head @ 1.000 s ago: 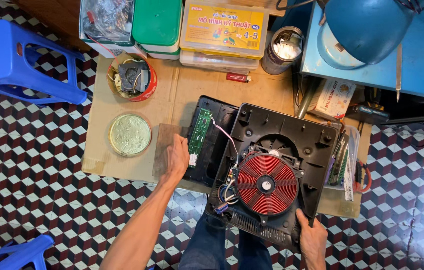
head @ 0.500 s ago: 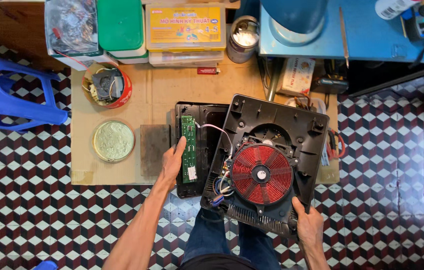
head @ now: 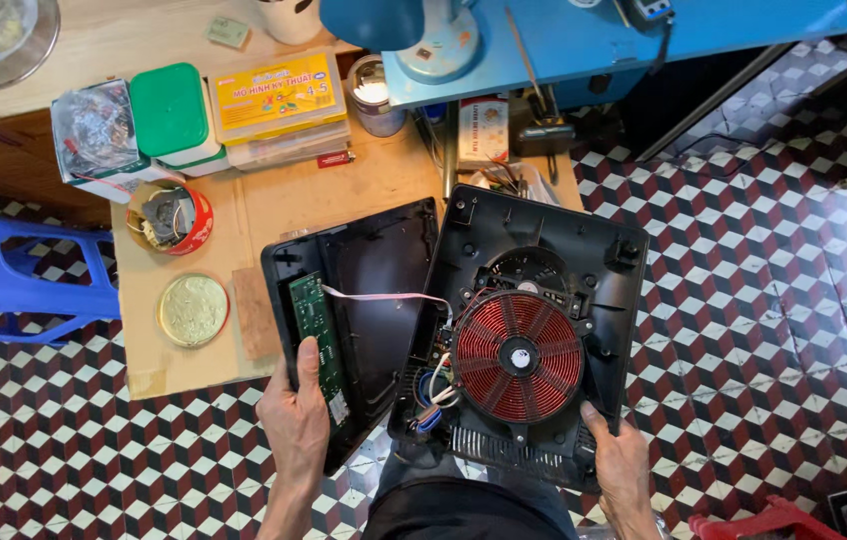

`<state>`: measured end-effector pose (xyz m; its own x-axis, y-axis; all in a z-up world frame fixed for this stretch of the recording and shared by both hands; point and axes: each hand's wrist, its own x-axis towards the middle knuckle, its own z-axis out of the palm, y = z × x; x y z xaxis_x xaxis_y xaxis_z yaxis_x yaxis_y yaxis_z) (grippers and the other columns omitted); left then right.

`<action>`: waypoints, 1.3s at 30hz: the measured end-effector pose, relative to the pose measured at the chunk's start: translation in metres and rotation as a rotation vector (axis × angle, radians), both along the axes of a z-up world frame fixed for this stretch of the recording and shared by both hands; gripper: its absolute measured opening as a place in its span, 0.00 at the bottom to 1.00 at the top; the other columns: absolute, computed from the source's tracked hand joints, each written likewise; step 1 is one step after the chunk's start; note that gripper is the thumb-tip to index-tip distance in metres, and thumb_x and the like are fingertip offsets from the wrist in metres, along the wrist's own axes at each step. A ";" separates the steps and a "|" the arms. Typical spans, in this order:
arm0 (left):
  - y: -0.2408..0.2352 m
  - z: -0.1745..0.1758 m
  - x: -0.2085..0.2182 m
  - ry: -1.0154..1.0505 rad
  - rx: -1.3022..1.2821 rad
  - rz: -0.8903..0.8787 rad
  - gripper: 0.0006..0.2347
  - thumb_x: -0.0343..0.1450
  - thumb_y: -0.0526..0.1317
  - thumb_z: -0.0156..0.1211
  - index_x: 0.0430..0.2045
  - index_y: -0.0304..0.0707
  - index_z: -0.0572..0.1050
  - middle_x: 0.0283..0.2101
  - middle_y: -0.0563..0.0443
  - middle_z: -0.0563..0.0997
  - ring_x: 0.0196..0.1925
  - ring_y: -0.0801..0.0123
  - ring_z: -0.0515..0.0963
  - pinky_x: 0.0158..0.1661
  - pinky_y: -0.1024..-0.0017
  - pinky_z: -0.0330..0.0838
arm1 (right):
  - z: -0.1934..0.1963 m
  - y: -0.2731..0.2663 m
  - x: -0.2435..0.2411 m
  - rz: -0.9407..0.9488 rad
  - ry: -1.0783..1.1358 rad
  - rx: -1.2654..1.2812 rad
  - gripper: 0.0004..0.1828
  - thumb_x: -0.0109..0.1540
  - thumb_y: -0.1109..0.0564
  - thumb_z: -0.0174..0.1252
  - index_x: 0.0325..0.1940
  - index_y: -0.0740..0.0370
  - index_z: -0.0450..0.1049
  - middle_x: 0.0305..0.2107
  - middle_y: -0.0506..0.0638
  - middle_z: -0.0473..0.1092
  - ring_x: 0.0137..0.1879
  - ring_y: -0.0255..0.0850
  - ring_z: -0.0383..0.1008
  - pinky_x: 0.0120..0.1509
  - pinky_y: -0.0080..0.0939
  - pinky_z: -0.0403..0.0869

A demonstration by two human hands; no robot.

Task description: The person uses a power drill to remove screws from the bottom of a black electronic device. They then lift the casing to reveal the internal fan and circuit board, disconnecting wires before moving the device.

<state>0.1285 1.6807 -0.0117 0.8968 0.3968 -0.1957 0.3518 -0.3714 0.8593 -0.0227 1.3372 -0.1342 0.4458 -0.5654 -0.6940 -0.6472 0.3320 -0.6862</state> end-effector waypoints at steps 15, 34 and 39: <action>-0.191 0.045 -0.105 -0.210 -0.050 -0.106 0.14 0.77 0.45 0.57 0.38 0.28 0.81 0.21 0.60 0.70 0.24 0.82 0.62 0.24 0.78 0.58 | -0.007 -0.142 -0.145 -0.058 -0.082 -0.059 0.19 0.63 0.52 0.63 0.45 0.74 0.82 0.28 0.53 0.75 0.28 0.36 0.70 0.32 0.40 0.71; -0.540 0.023 -0.021 -0.574 0.111 -0.868 0.12 0.76 0.46 0.59 0.36 0.35 0.80 0.12 0.43 0.69 0.12 0.63 0.69 0.19 0.64 0.63 | 0.018 -0.306 -0.204 -0.748 -0.203 -0.185 0.15 0.64 0.55 0.62 0.46 0.72 0.80 0.31 0.50 0.75 0.32 0.36 0.71 0.38 0.38 0.70; -0.642 0.022 0.011 -0.557 0.031 -0.925 0.12 0.75 0.45 0.60 0.35 0.34 0.80 0.12 0.40 0.69 0.11 0.58 0.67 0.17 0.63 0.61 | 0.049 -0.375 -0.179 -0.867 -0.210 -0.156 0.15 0.63 0.55 0.60 0.47 0.69 0.79 0.33 0.50 0.78 0.35 0.37 0.76 0.41 0.39 0.74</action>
